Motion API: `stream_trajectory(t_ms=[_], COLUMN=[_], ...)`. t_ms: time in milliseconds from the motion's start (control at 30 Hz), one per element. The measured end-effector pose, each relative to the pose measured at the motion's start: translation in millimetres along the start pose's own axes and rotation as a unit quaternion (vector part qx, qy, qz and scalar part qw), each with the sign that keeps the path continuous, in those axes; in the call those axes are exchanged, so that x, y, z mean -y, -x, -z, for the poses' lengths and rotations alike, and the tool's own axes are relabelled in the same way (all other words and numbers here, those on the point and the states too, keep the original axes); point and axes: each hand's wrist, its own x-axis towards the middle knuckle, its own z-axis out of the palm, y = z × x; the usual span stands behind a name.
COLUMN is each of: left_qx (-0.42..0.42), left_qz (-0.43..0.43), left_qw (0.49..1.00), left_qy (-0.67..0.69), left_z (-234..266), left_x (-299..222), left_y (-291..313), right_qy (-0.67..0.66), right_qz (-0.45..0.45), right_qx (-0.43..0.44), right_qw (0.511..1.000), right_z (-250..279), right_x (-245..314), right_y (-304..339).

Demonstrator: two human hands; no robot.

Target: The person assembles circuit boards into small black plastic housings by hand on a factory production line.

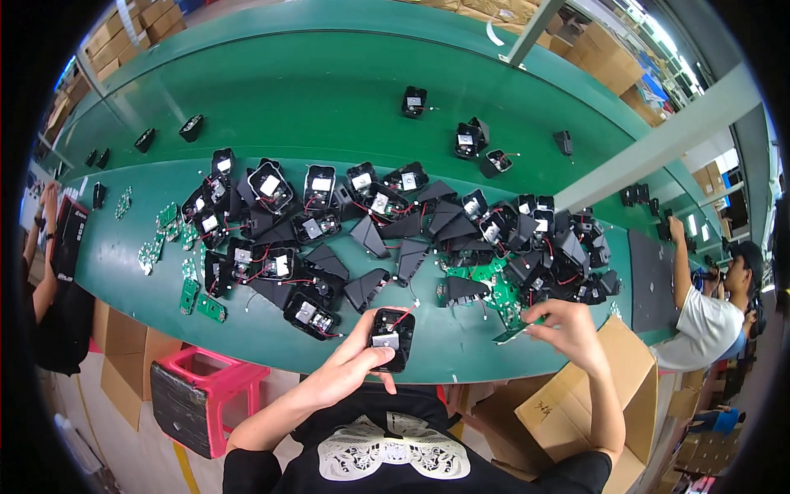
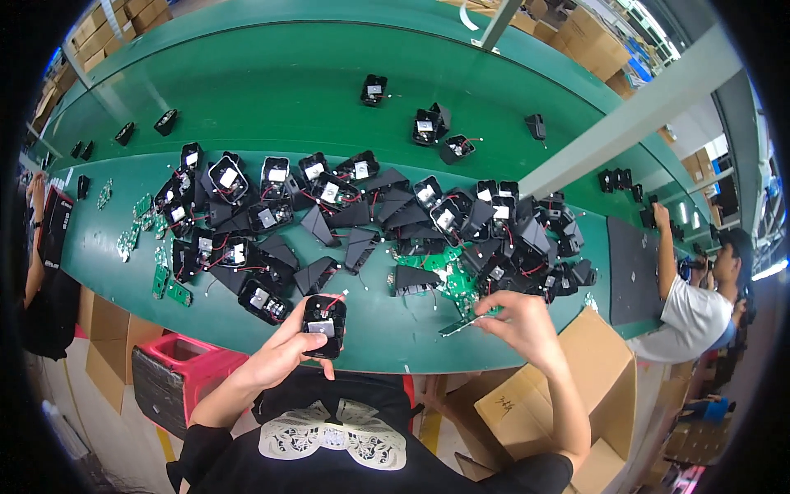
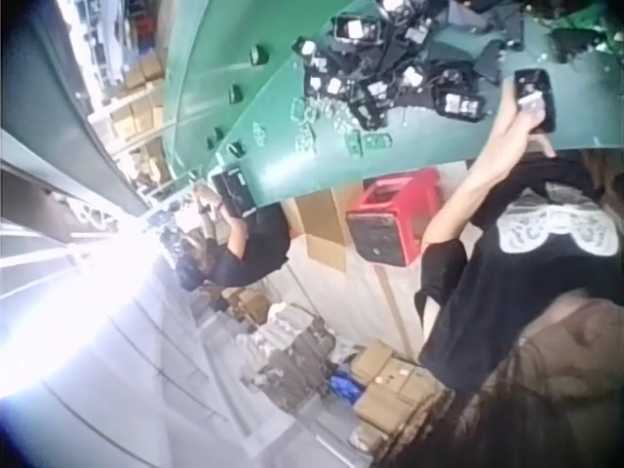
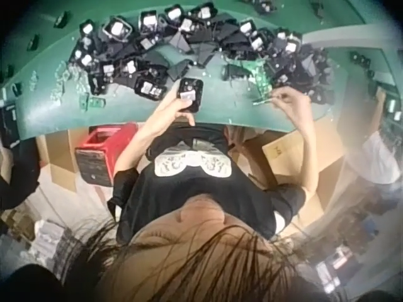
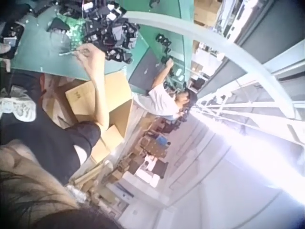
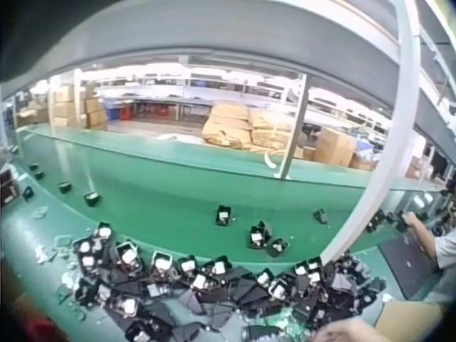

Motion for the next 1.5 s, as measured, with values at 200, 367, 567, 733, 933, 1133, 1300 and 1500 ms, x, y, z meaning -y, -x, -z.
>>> stream_trajectory(t_ms=[200,367,567,733,933,1133,1300,1500], left_qx=[0.047,0.066,0.087,0.102,0.138,0.172,0.183,0.148], left_qz=[-0.028,-0.016,-0.029,-0.064,0.016,0.051,0.031,0.019], left_qw=[0.987,0.984,0.987,0.977,0.985,0.980,0.973,0.983], left_qy=[-0.149,-0.162,-0.130,-0.174,-0.103,-0.091,-0.134,-0.102], left_z=[5.3,13.2,20.1,19.6,21.9,17.7,15.0,12.2], left_x=[-12.0,-14.8,-14.5,-13.5,-18.5,-22.3,-15.8,-13.2], left_y=[-0.7,7.3,5.4,3.9,7.4,7.2,11.3,13.6], right_qy=[-0.363,-0.385,-0.397,-0.381,-0.244,-0.169,-0.104,-0.179], right_qz=[-0.005,-0.006,-0.003,0.029,0.158,0.236,0.263,0.203], right_qx=[0.221,0.255,0.315,0.303,0.193,0.165,0.112,0.140], right_qw=[0.905,0.887,0.862,0.873,0.937,0.943,0.953,0.952], right_z=[-20.2,-47.7,-63.0,-65.9,-61.4,-57.7,-59.8,-58.6], right_x=[62.1,81.2,84.0,87.1,101.0,110.6,112.5,116.5], right_y=[-18.0,-35.4,-45.6,-46.2,-36.5,-30.6,-28.8,-26.7])
